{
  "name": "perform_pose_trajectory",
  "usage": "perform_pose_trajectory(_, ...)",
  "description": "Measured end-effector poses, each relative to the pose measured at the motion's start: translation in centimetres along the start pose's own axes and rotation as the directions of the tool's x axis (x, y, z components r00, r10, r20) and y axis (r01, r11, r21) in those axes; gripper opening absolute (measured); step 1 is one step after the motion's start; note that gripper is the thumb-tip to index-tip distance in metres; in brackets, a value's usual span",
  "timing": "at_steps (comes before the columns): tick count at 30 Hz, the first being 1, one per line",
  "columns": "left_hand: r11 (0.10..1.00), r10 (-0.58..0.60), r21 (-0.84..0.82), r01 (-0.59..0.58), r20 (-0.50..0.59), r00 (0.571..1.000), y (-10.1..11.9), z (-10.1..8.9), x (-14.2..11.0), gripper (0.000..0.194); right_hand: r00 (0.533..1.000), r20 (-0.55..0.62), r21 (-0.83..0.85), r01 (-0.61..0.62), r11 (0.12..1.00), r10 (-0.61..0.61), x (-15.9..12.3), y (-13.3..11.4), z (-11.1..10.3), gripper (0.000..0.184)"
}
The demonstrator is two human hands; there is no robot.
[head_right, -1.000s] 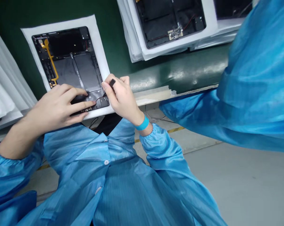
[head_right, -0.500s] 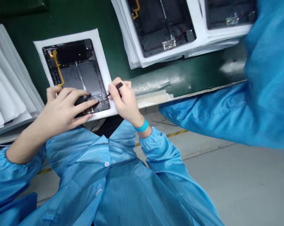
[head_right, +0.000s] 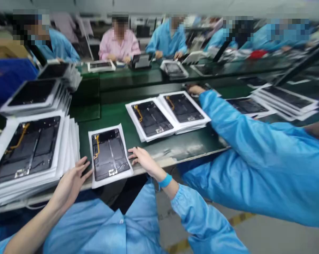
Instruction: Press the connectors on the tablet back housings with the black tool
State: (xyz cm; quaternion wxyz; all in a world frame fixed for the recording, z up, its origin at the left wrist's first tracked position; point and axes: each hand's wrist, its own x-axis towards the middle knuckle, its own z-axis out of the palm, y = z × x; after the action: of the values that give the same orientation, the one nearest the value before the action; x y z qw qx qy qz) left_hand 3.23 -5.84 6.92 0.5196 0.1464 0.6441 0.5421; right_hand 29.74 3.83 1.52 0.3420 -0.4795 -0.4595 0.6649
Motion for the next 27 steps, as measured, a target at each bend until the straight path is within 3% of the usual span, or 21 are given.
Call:
perform_pose_trajectory(2,1.000,-0.019,-0.011,0.020,0.022,1.000,0.5,0.3,0.5,0.021,0.999,0.046,-0.105,0.003,0.994,0.001,1.5,-0.9,0.1,0.032)
perform_pose_trajectory(5,0.999,-0.053,0.012,0.052,0.070,0.996,0.8,0.2,1.2,0.027,0.996,0.091,-0.249,0.000,0.969,0.023,2.7,-2.0,0.3,0.033)
perform_pose_trajectory(10,0.991,-0.055,0.127,0.032,0.183,0.982,0.3,0.0,1.3,0.011,0.991,0.132,-0.391,0.046,0.919,0.007,1.8,-2.5,0.4,0.038)
perform_pose_trajectory(17,0.954,0.091,0.243,-0.177,0.326,0.941,0.4,0.6,0.2,0.054,0.989,0.094,-0.378,0.143,0.915,-0.115,0.2,-0.7,0.1,0.035)
perform_pose_trajectory(23,0.873,0.266,0.274,-0.404,0.426,0.865,4.8,1.5,-0.9,0.038,0.980,0.076,-0.167,0.194,0.967,-0.184,-0.9,-0.1,1.6,0.067)
perform_pose_trajectory(27,0.847,0.310,0.305,-0.434,0.381,0.871,10.1,-1.0,0.0,0.041,0.956,0.119,-0.048,0.274,0.961,-0.266,-0.5,-3.4,4.9,0.072)
